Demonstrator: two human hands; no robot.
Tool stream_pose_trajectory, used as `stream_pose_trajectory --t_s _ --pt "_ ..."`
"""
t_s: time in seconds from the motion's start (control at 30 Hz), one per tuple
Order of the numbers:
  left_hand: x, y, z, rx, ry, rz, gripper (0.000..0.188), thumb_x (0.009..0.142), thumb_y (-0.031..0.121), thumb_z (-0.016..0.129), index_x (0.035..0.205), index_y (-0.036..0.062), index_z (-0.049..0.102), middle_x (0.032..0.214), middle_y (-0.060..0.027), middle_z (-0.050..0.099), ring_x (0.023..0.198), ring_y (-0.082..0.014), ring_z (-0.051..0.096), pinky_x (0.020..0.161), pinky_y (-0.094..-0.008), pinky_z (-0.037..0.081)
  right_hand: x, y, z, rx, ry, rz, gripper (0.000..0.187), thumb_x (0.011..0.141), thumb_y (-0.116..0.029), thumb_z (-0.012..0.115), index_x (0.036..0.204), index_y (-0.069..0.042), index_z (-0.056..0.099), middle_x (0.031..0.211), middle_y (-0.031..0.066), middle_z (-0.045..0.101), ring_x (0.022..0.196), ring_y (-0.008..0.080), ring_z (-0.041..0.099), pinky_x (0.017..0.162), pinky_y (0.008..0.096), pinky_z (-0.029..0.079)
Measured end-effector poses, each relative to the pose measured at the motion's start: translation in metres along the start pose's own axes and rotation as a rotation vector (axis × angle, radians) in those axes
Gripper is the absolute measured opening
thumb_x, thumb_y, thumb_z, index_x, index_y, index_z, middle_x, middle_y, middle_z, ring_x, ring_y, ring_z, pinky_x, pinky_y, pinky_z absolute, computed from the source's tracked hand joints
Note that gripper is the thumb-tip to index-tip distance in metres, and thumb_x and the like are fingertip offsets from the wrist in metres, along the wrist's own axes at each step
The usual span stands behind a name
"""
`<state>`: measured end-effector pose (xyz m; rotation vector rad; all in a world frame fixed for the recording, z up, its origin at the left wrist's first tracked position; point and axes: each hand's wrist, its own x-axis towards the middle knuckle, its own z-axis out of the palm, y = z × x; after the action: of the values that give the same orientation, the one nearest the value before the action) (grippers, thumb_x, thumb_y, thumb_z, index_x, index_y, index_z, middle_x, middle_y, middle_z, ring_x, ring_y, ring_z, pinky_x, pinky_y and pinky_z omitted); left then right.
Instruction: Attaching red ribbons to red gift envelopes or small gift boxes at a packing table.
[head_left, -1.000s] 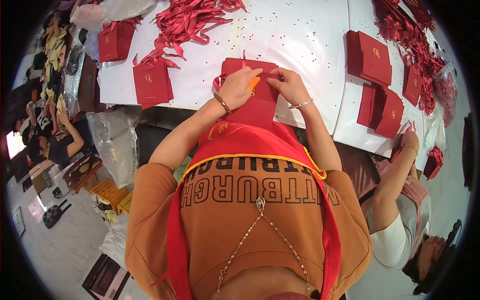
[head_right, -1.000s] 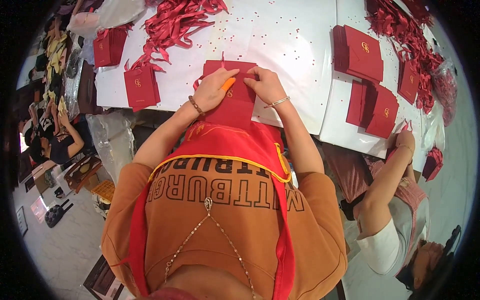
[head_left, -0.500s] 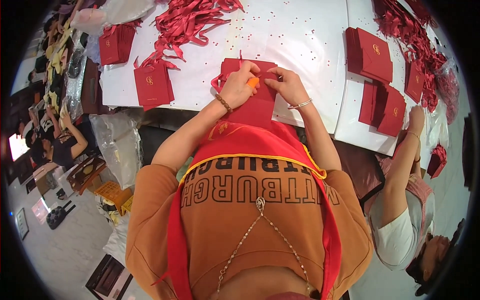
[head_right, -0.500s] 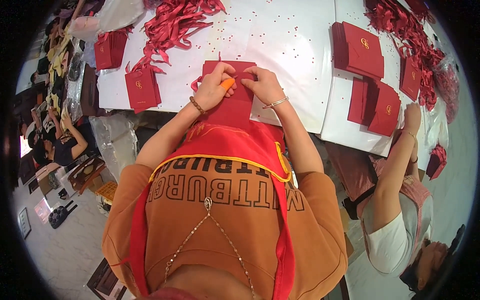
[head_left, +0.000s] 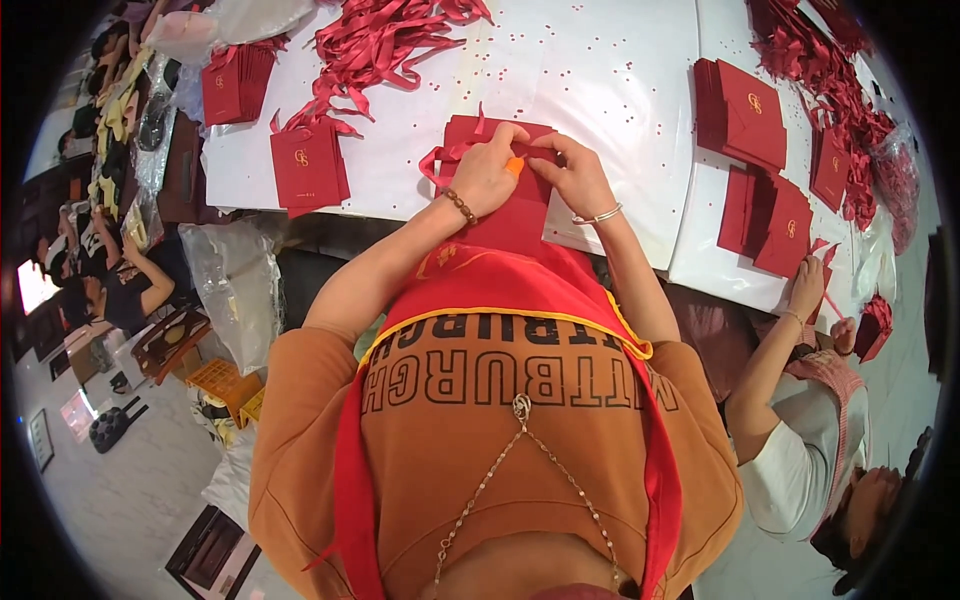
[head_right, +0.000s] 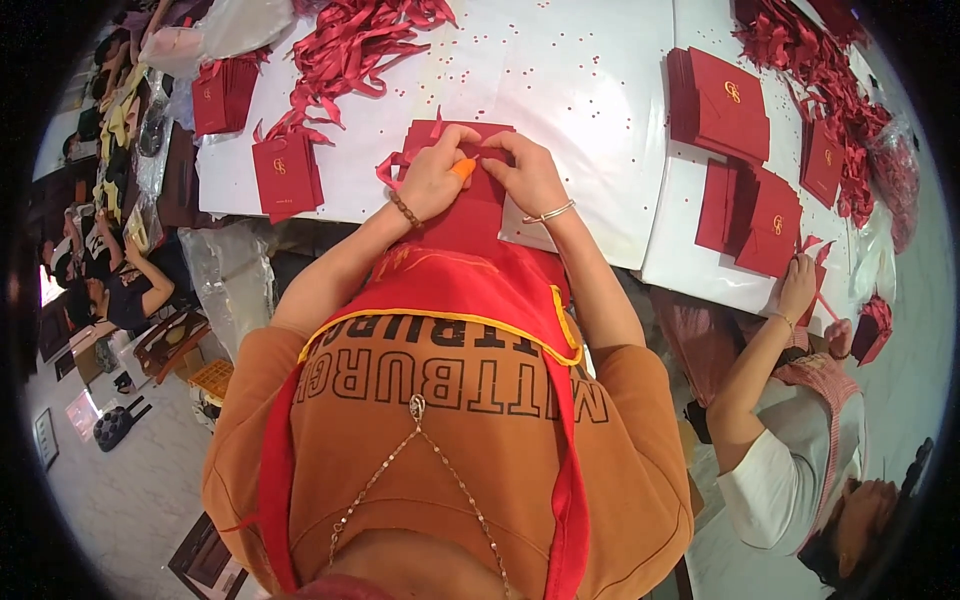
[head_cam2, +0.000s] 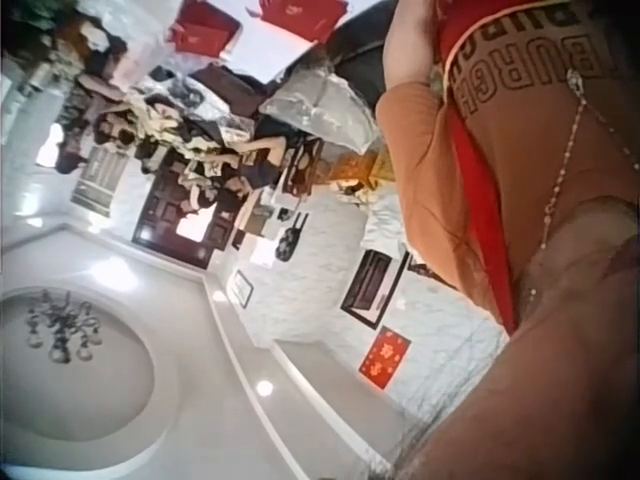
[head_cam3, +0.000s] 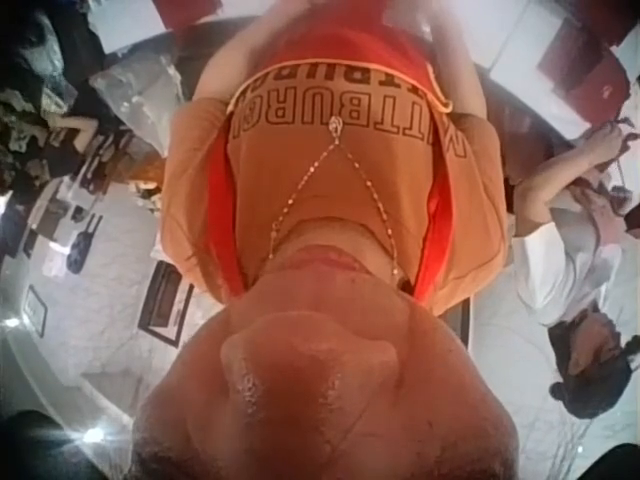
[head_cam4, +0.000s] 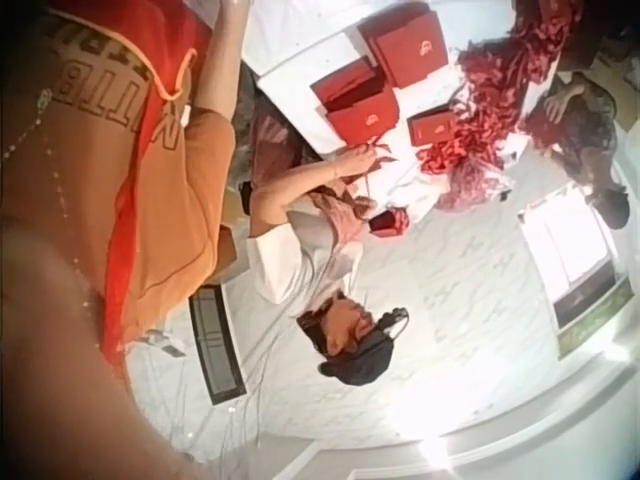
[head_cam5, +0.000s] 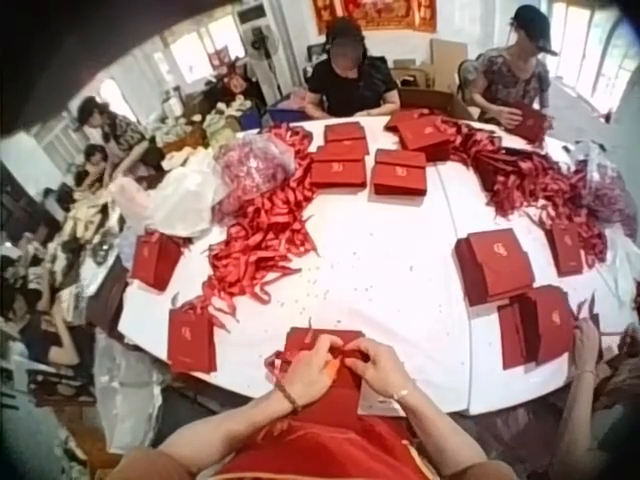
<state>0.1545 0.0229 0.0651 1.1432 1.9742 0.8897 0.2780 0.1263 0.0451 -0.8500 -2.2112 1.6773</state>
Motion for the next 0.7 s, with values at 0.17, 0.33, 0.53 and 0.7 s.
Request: stream_pose_trajectory --t_s 0.17,0.33,0.53,0.7 --pt "-0.001 -0.006 0.006 -0.075 0.048 -0.037 0.024 0.075 0.004 0.046 0.099 0.0027 0.047 0.070 -0.0175 0.058 0.069 -0.0345 0.057 0.060 -0.0430 0.041 -0.003 0.003 0.006 -0.035 0.054 -0.101 0.021 0.074 -0.008 0.063 0.094 -0.002 0.058 0.079 0.0075 0.060 0.066 0.0150 0.054 0.062 0.0257 0.045" --pt "-0.002 0.003 0.012 -0.233 0.095 -0.108 0.022 0.077 0.007 0.047 0.098 0.0041 0.048 0.068 -0.0167 0.059 0.065 -0.0340 0.057 0.057 -0.0437 0.042 -0.006 -0.004 0.007 -0.101 0.070 -0.134 0.022 0.075 -0.005 0.061 0.096 -0.001 0.056 0.080 0.0078 0.061 0.067 0.0137 0.056 0.063 0.0249 0.046" --pt "0.000 0.014 -0.029 0.407 0.046 0.156 0.024 0.080 0.031 0.054 0.091 0.0095 0.056 0.072 -0.0135 0.062 0.066 -0.0321 0.059 0.056 -0.0399 0.044 -0.006 -0.002 0.005 -0.065 0.061 -0.124 0.020 0.072 -0.007 0.062 0.090 -0.001 0.056 0.078 0.0140 0.059 0.067 0.0276 0.057 0.062 0.0326 0.045" --pt "0.049 0.002 -0.066 0.350 -0.362 0.044 0.028 0.078 0.030 0.054 0.072 0.0045 0.063 0.060 -0.0055 0.055 0.054 -0.0186 0.050 0.052 -0.0290 0.038 0.000 -0.021 0.015 -0.162 0.044 -0.335 0.019 0.071 -0.006 0.063 0.088 -0.002 0.057 0.077 0.0136 0.057 0.068 0.0305 0.056 0.061 0.0355 0.044"
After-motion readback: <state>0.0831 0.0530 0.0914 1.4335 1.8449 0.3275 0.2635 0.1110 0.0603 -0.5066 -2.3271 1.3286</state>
